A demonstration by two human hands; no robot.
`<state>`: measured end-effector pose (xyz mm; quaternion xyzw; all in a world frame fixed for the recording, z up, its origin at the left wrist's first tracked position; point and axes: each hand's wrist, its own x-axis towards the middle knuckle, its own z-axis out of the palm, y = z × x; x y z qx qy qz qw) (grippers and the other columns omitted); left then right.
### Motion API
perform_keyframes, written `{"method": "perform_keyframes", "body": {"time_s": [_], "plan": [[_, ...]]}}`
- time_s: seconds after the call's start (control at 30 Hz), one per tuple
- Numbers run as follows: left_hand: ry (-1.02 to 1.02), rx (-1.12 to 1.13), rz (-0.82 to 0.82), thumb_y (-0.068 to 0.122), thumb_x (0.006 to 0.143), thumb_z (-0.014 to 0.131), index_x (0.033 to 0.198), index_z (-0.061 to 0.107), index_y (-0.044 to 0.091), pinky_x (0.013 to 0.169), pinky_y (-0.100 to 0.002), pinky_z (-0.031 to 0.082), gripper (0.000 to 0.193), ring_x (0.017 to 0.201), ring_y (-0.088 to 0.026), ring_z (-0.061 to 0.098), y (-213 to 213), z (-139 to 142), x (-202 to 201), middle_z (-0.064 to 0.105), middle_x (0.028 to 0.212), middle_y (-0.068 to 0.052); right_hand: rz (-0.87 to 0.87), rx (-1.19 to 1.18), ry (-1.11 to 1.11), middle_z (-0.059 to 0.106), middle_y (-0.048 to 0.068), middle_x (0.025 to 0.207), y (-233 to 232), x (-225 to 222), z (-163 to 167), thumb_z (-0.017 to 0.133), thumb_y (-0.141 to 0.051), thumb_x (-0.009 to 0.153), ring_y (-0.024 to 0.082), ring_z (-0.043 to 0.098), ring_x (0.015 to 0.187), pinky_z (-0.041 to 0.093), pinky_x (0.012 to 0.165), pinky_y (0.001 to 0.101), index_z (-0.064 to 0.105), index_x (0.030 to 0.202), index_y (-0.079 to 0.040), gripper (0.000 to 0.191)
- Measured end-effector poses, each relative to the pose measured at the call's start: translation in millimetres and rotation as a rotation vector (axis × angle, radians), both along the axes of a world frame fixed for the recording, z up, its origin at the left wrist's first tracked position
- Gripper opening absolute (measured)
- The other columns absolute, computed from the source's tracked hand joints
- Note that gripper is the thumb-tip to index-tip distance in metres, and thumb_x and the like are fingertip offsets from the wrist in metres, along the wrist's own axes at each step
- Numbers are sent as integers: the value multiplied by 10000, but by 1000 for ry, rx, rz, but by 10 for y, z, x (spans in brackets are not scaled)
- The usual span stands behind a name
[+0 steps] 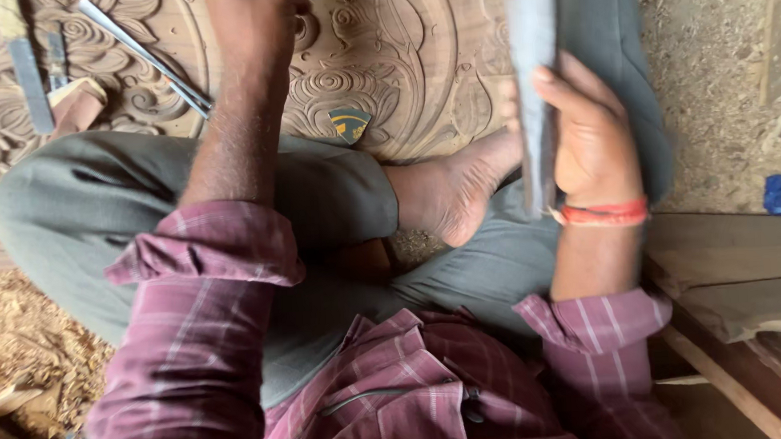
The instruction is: The person carves a floral design into a large wooden panel using a chisel and mallet. They sit on the floor, striking the chisel to remove wood shavings and refine the intricate patterns.
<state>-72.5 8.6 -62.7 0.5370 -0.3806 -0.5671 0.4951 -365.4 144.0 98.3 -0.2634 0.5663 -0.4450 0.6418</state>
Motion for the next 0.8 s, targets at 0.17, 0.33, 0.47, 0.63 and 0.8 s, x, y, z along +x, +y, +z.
{"method": "perform_keyframes", "body": {"time_s": [0.17,0.33,0.47,0.63,0.8], "plan": [[99,61,337,93,950,765,959,629,-28,510,-251,514,182,615,-104,637,205,-245,-95,758,818,-74,-116,3,-282,691,124,1105,358,-356,-212,605,-236,1076,215,680,933,573,825,336,601,1304,29,350],[169,0,469,70,899,752,1095,589,-1,486,-260,498,265,574,-110,613,318,-474,-525,679,731,-53,-50,-46,-126,691,104,1107,418,-325,-273,649,-154,1037,172,672,918,558,792,298,585,1369,-11,367],[-171,-10,486,146,916,788,1047,585,1,522,-287,546,282,552,-102,638,231,-542,-707,699,697,-26,-45,-93,-49,685,96,1102,310,-160,-92,678,-94,1029,163,676,891,558,773,288,568,1376,-6,374],[-472,-102,443,141,921,754,899,616,-18,555,-321,513,212,556,-107,584,109,-566,-689,653,654,-21,32,-225,168,691,105,1086,143,-125,47,680,-59,1091,137,681,883,568,807,271,580,1371,14,306],[-431,-114,436,92,887,731,755,590,-62,546,-345,463,248,552,-140,511,155,-558,-687,597,596,-58,229,-394,522,671,46,1108,-115,-88,152,709,-88,1044,91,656,908,544,836,255,559,1402,-30,392]]}}
